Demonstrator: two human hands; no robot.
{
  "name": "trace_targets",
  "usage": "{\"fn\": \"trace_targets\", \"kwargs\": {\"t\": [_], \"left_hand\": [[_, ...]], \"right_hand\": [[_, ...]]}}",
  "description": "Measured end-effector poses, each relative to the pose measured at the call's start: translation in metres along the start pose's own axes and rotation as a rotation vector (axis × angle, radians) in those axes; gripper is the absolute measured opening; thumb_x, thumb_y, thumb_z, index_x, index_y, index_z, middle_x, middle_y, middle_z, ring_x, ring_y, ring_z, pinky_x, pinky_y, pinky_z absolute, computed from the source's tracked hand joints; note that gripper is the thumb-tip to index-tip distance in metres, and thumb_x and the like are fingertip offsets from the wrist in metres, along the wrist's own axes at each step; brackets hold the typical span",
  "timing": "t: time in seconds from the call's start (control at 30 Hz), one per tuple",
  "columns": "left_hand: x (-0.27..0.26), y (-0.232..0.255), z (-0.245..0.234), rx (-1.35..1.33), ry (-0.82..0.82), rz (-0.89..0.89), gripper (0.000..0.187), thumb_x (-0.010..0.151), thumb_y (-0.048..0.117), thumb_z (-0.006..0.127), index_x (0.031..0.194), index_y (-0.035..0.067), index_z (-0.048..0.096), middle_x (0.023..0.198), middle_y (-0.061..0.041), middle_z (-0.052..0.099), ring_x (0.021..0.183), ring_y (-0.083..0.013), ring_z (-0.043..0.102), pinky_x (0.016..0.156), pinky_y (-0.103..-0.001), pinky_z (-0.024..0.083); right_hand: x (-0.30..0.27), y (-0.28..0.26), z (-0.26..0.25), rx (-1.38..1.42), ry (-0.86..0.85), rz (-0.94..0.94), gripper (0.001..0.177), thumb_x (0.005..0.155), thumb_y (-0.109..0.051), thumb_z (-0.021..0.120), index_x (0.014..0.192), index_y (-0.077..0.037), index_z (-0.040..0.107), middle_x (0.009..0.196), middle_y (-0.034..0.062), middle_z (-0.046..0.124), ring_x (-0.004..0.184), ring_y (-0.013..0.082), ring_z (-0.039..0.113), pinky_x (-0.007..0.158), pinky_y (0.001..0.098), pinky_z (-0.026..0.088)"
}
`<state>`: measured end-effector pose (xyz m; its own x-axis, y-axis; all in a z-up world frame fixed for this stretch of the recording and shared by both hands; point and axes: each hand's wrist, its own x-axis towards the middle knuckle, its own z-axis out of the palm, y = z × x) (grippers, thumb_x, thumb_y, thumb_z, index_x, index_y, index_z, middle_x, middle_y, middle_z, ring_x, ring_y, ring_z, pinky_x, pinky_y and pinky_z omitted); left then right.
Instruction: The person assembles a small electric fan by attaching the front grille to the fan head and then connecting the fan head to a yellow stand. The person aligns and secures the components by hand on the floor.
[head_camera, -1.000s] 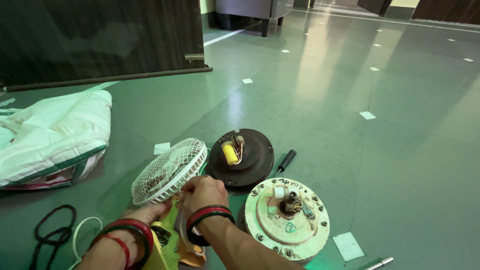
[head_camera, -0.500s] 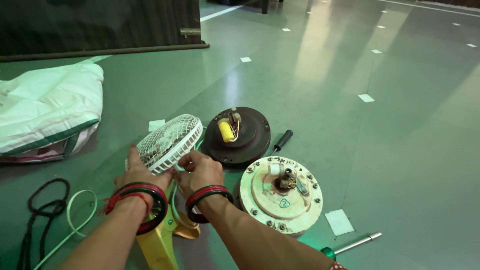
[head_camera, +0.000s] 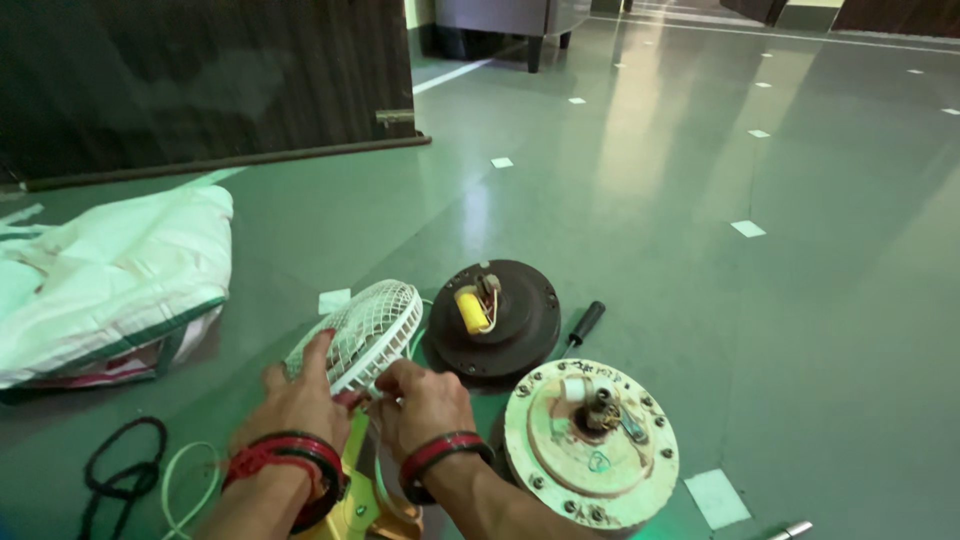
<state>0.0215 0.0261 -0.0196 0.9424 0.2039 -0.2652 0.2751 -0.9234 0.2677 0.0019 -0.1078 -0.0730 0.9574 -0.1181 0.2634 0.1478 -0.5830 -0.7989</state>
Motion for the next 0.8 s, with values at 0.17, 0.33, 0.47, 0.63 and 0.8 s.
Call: {"fn": "trace_targets", "kwargs": {"t": [0.17, 0.33, 0.47, 0.63, 0.8], "left_hand": [[0.04, -0.032, 0.032, -0.181, 0.088, -0.005, 0.098, 0.088, 0.033, 0.078, 0.162, 0.038, 0.014, 0.144, -0.021, 0.051, 0.121, -0.0408, 0.065, 0.103, -0.048, 0.053], [0.072, -0.059, 0.065, -0.536, -0.102, -0.146, 0.095, 0.069, 0.02, 0.098, 0.144, -0.006, 0.044, 0.121, -0.027, 0.073, 0.104, -0.0357, 0.076, 0.096, -0.042, 0.058], [0.077, -0.069, 0.068, -0.545, -0.188, -0.099, 0.087, 0.069, 0.016, 0.096, 0.14, -0.002, 0.05, 0.12, -0.023, 0.075, 0.104, -0.0333, 0.077, 0.096, -0.04, 0.057], [0.072, -0.077, 0.05, -0.543, -0.219, -0.066, 0.077, 0.069, 0.01, 0.093, 0.136, 0.003, 0.058, 0.118, -0.019, 0.078, 0.104, -0.0303, 0.077, 0.095, -0.038, 0.056], [0.073, -0.088, 0.049, -0.551, -0.224, -0.06, 0.068, 0.068, 0.005, 0.091, 0.132, 0.007, 0.066, 0.116, -0.014, 0.081, 0.104, -0.0274, 0.078, 0.095, -0.037, 0.055]], "right_hand": [[-0.001, -0.011, -0.001, -0.137, -0.066, -0.037, 0.016, 0.083, -0.021, 0.074, 0.097, -0.015, 0.078, 0.093, 0.0132, 0.076, 0.087, 0.0347, 0.073, 0.081, 0.0433, 0.057], [0.001, -0.012, -0.004, -0.037, -0.073, -0.004, 0.018, 0.08, -0.018, 0.074, 0.097, -0.012, 0.078, 0.09, 0.0139, 0.076, 0.086, 0.0317, 0.074, 0.082, 0.0393, 0.059], [-0.002, -0.016, -0.002, -0.009, -0.097, 0.007, 0.02, 0.078, -0.019, 0.077, 0.095, -0.009, 0.077, 0.092, 0.015, 0.076, 0.086, 0.0306, 0.075, 0.082, 0.0384, 0.059], [-0.009, -0.017, -0.002, -0.027, -0.168, 0.097, 0.024, 0.078, -0.023, 0.076, 0.095, -0.007, 0.076, 0.091, 0.0174, 0.076, 0.087, 0.032, 0.075, 0.083, 0.0394, 0.058], [-0.017, -0.004, 0.003, 0.007, -0.099, 0.195, 0.026, 0.075, -0.025, 0.077, 0.092, -0.004, 0.075, 0.089, 0.0172, 0.076, 0.086, 0.0329, 0.075, 0.083, 0.0405, 0.058]]}}
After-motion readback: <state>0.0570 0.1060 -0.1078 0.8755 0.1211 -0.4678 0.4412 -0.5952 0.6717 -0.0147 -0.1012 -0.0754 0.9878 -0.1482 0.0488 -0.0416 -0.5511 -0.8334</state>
